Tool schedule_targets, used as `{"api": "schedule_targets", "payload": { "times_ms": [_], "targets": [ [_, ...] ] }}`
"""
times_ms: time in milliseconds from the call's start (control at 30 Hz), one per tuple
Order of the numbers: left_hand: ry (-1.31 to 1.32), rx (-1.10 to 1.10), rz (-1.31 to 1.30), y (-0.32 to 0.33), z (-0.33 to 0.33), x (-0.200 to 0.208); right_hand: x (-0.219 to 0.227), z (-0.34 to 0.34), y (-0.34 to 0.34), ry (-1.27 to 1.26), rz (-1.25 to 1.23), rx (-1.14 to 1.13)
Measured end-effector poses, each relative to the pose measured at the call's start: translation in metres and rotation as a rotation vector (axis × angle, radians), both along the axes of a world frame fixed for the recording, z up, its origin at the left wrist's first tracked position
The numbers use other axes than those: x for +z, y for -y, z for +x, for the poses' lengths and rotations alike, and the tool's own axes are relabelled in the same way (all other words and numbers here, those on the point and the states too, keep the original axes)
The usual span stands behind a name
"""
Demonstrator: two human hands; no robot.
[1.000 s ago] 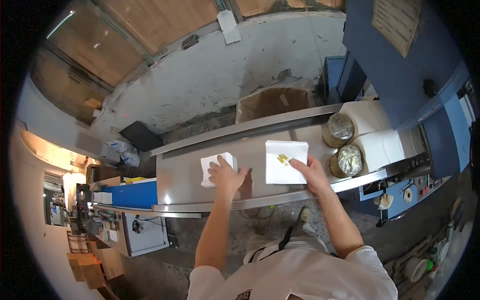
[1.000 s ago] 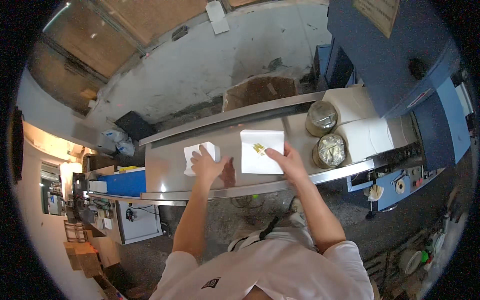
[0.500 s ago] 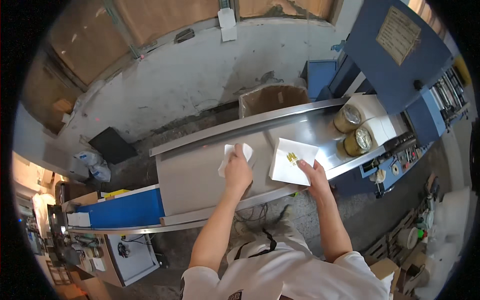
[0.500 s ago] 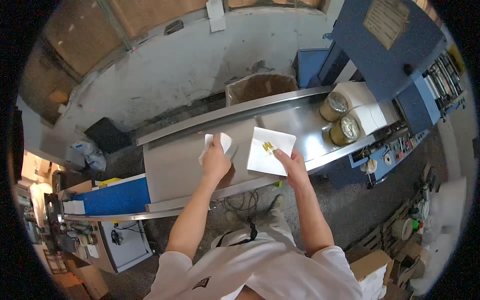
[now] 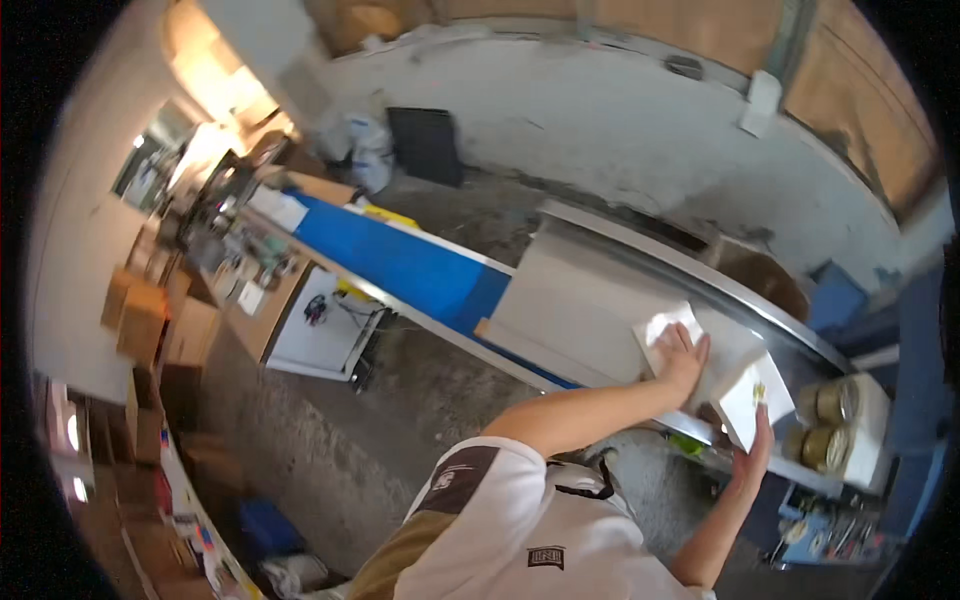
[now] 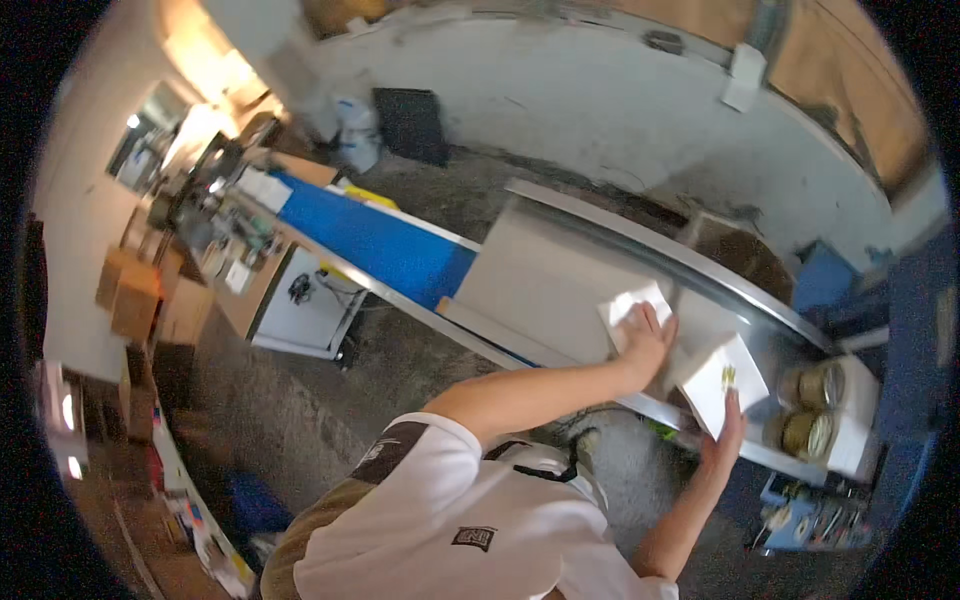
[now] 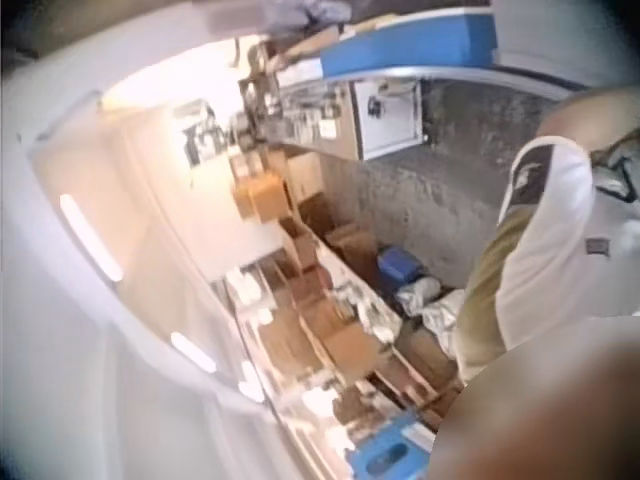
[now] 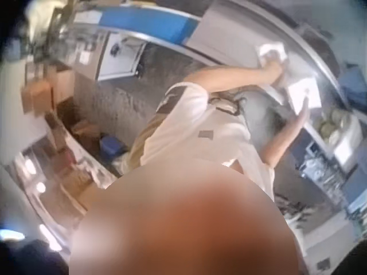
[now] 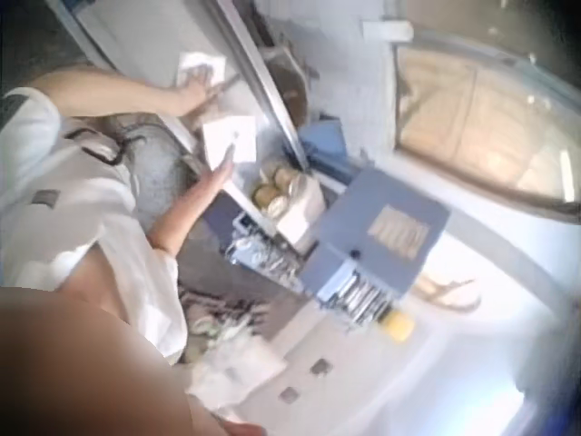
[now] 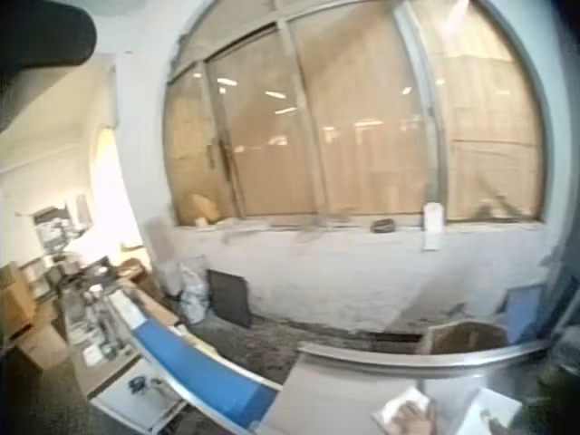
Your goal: Organizing and packaging stacks of napkins from a production line.
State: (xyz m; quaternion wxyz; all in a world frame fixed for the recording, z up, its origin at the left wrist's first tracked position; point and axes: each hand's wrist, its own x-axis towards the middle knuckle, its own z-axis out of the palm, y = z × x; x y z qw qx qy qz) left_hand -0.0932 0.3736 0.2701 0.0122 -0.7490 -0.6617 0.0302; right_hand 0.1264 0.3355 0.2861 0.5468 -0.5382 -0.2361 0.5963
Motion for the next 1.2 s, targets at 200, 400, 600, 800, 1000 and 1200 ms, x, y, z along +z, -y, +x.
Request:
{"api": "schedule_targets", "payload": {
  "times_ms": [200,400,600,800,1000,1200],
  "targets": [
    [0.382,0.139,0.070,-0.003,-0.031,0.000,0.012,-0.020,-0.014,-0.044,-0.012,0.167],
    [1.502,0.283,-0.276,-0.013,-0.116,0.069,0.041,-0.047,-0.019,-0.248,-0.201,0.132],
    [1.531,0.320,-0.261,0.009,-0.099,0.076,0.019,-0.075,-0.031,-0.625,-0.185,0.401],
    [1.702,0.282,-0.318,0.017,-0.074,0.085,0.003,-0.076,-0.038,-0.643,-0.173,0.541],
    [1.745,0.158,-0.196,0.027,-0.059,0.108,0.016,-0.070,-0.037,-0.648,-0.102,0.534],
    [1.634,0.106,-0.101,0.026,-0.052,0.108,0.016,-0.081,-0.039,-0.486,-0.031,0.548]
  ]
}}
